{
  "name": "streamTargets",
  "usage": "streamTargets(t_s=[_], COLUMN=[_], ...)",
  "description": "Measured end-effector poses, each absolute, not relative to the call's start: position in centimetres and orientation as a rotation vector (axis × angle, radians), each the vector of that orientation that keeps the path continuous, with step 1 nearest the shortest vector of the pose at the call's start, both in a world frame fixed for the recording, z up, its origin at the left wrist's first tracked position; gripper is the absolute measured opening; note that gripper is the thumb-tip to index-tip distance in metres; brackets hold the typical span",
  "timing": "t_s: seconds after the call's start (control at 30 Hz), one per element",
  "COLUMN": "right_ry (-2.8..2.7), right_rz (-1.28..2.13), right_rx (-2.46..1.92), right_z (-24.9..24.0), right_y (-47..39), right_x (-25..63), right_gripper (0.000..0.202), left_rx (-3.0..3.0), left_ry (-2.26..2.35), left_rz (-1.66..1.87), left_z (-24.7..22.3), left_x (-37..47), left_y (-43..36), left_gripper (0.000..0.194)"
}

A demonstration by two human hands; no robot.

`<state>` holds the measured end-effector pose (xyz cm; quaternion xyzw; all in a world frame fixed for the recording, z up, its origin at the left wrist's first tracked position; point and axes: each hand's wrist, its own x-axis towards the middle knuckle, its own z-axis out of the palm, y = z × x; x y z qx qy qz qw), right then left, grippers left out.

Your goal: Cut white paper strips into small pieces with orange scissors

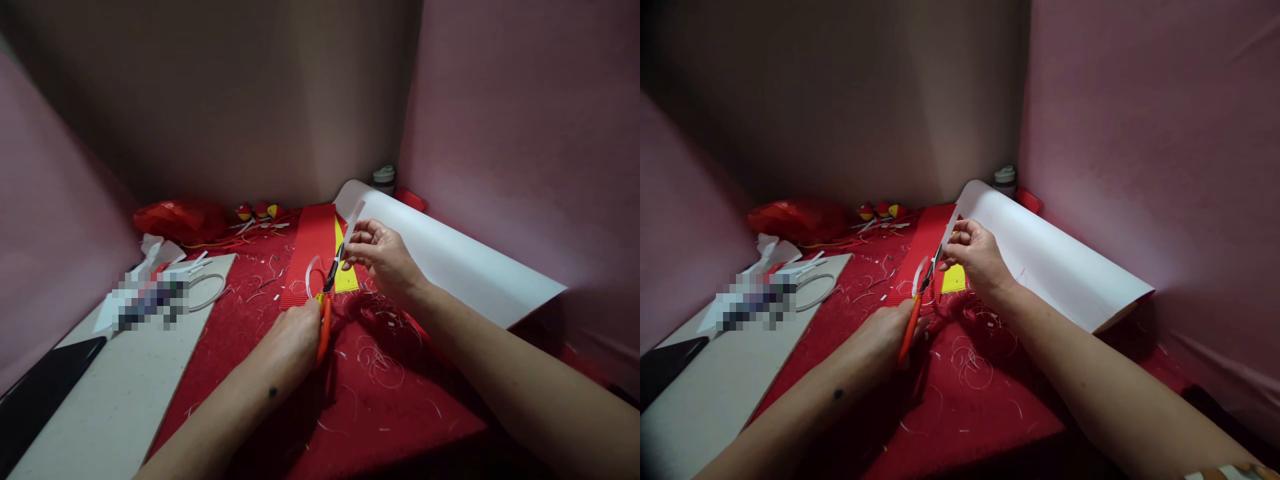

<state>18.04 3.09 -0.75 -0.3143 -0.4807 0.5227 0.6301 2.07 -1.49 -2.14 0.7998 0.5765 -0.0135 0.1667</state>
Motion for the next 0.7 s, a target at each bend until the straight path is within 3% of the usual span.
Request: streamTargets(t_s=[0.7], right_ry=[-1.161], right_rz=[1.210], right_rx=[-0.657], right_z=[-1.3], right_y=[3.2], right_x=[18.0], right_gripper=[0.027], left_rx=[2.258], left_ry=[1.592], left_rz=[0.138], left_z=[-4.0], left_x=[1.3], left_y=[-1.2], left_gripper=[0.025])
